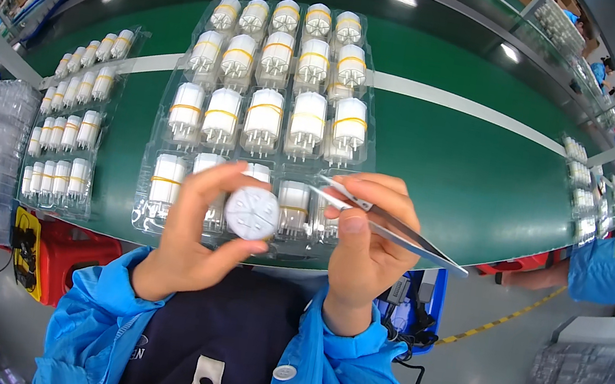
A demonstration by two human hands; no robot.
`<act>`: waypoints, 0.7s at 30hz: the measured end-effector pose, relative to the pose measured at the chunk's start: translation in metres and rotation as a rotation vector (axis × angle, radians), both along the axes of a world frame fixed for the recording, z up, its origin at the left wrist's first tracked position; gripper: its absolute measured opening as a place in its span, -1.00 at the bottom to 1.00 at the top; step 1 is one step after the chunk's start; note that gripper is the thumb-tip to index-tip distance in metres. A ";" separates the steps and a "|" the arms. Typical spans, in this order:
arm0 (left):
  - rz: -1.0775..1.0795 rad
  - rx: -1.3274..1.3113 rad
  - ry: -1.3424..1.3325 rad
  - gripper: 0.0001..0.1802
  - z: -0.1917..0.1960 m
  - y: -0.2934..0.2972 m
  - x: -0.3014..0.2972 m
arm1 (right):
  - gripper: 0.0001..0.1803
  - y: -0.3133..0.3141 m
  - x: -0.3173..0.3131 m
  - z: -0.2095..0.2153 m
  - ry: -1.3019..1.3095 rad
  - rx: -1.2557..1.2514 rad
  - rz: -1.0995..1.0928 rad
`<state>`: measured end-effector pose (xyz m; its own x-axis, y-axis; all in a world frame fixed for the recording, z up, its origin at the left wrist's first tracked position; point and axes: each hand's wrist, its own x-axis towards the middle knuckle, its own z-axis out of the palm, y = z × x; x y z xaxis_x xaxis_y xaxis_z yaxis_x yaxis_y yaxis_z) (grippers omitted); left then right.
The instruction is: The person uses tweezers to insert small white components into the center of cylindrical white objects held in a clear plastic tray. The person handles the objects one at a time, performing a repetitive insertion task on a green factory workbench.
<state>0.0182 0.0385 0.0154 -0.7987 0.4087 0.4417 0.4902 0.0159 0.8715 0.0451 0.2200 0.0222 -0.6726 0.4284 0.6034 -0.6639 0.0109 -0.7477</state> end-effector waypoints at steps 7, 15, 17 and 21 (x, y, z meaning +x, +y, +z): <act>0.136 -0.074 0.229 -0.33 0.009 -0.024 -0.006 | -0.79 -0.041 0.008 0.021 -0.132 0.151 0.221; 0.230 -0.021 0.291 -0.30 0.000 -0.027 -0.003 | -0.79 -0.046 0.001 0.027 -0.098 0.350 0.230; 0.247 -0.029 0.321 -0.30 -0.001 -0.028 -0.005 | -0.81 -0.047 0.000 0.027 -0.118 0.356 0.225; 0.261 -0.006 0.309 -0.30 -0.004 -0.028 -0.004 | -0.82 -0.048 -0.002 0.023 -0.103 0.340 0.244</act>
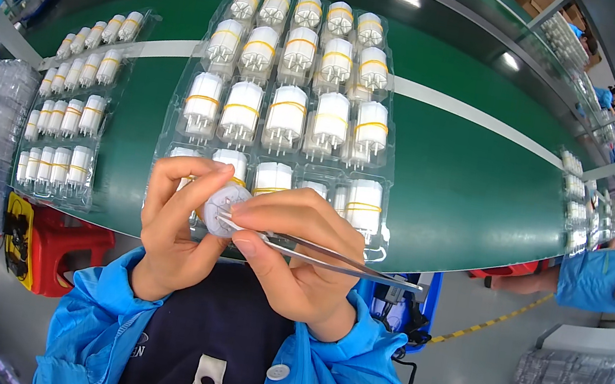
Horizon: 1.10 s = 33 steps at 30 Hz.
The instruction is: The person uses tweezers to insert small white components into the center of cylindrical white objects held in a clear plastic tray. The person handles the objects one at a time, performing a repetitive insertion task on a green factory workbench.
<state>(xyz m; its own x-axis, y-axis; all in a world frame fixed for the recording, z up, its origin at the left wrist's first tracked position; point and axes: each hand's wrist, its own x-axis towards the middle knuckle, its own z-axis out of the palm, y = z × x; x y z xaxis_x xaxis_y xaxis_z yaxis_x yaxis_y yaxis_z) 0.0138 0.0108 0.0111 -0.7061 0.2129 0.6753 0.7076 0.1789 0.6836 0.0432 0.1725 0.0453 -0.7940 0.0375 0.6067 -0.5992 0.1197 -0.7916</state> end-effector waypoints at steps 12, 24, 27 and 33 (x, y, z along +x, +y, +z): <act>0.013 -0.019 0.006 -0.28 0.000 -0.002 0.000 | -0.85 -0.004 -0.002 -0.009 -0.020 -0.079 0.030; 0.007 -0.075 0.009 -0.29 0.004 -0.003 -0.001 | -0.86 -0.007 -0.001 -0.016 -0.060 -0.172 -0.003; 0.004 -0.077 0.010 -0.29 0.003 -0.003 -0.001 | -0.86 -0.006 -0.001 -0.018 -0.064 -0.180 0.008; -0.017 -0.055 -0.020 -0.29 0.003 -0.003 -0.002 | -0.87 -0.005 -0.002 -0.017 -0.062 -0.165 0.016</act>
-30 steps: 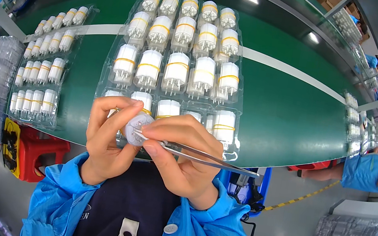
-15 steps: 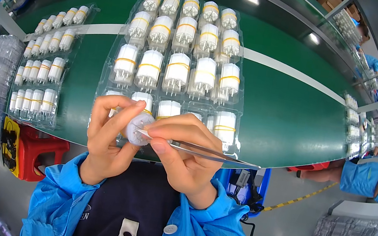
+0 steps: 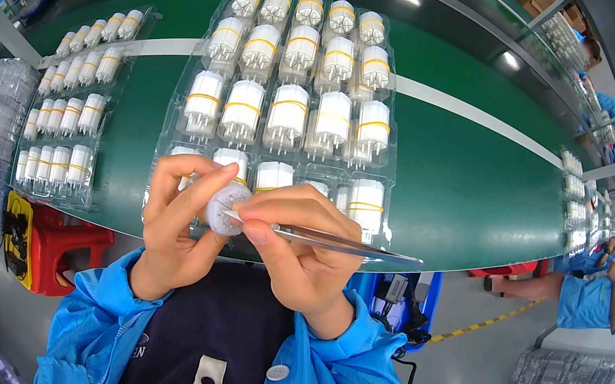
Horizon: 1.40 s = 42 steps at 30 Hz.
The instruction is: The person uses tweezers to insert small white components into the center of cylindrical white objects held in a clear plastic tray. The person handles the objects one at a time, performing a repetitive insertion task on a green factory workbench.
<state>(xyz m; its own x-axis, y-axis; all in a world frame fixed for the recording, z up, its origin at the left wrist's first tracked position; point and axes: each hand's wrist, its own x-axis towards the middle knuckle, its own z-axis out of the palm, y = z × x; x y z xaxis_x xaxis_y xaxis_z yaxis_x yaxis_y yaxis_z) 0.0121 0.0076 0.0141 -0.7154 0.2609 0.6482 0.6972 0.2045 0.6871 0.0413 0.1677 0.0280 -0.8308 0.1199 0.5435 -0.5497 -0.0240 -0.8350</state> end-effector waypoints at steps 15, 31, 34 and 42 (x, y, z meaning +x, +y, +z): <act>-0.104 0.056 -0.144 -0.36 0.002 -0.007 0.004 | -0.83 0.008 -0.006 0.015 0.064 0.109 0.002; -0.111 0.053 -0.125 -0.37 0.001 -0.009 0.001 | -0.83 0.007 -0.010 0.015 0.127 0.219 0.027; -0.111 0.035 -0.130 -0.38 0.000 -0.010 0.001 | -0.84 0.008 -0.010 0.014 0.106 0.253 0.014; -0.087 0.062 -0.117 -0.38 -0.002 -0.007 0.002 | -0.86 0.004 -0.009 0.012 0.048 0.167 -0.013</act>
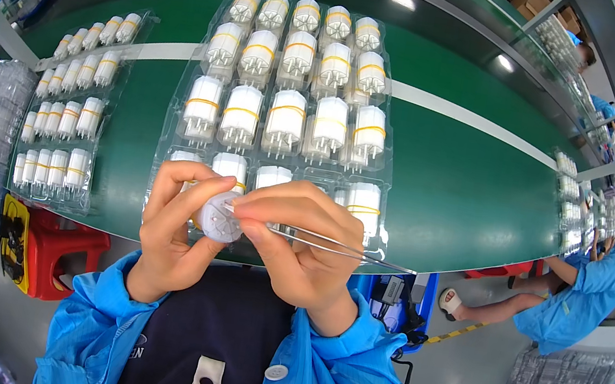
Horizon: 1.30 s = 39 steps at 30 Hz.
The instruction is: The person uses tweezers to insert small white components into the center of cylindrical white objects held in a clear plastic tray. The person handles the objects one at a time, performing a repetitive insertion task on a green factory workbench.
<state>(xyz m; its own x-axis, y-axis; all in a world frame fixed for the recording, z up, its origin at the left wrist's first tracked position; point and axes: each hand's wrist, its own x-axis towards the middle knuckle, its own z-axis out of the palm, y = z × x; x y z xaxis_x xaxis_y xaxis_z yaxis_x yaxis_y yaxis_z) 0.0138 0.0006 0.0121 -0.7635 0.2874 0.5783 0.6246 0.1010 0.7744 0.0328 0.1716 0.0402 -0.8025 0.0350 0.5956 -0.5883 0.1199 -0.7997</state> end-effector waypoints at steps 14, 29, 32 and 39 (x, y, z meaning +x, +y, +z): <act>0.135 -0.158 0.187 -0.38 0.009 -0.003 -0.006 | -0.82 -0.002 0.006 0.006 -0.020 -0.087 0.058; 0.063 -0.065 0.064 -0.27 -0.006 0.004 0.000 | -0.81 -0.010 0.009 -0.002 -0.028 -0.071 -0.003; 0.085 -0.089 0.092 -0.24 -0.006 0.005 0.000 | -0.82 -0.010 0.007 -0.001 -0.003 -0.032 0.006; 0.129 -0.119 0.143 -0.22 -0.005 0.005 -0.002 | -0.85 -0.011 0.005 0.000 0.002 -0.011 0.012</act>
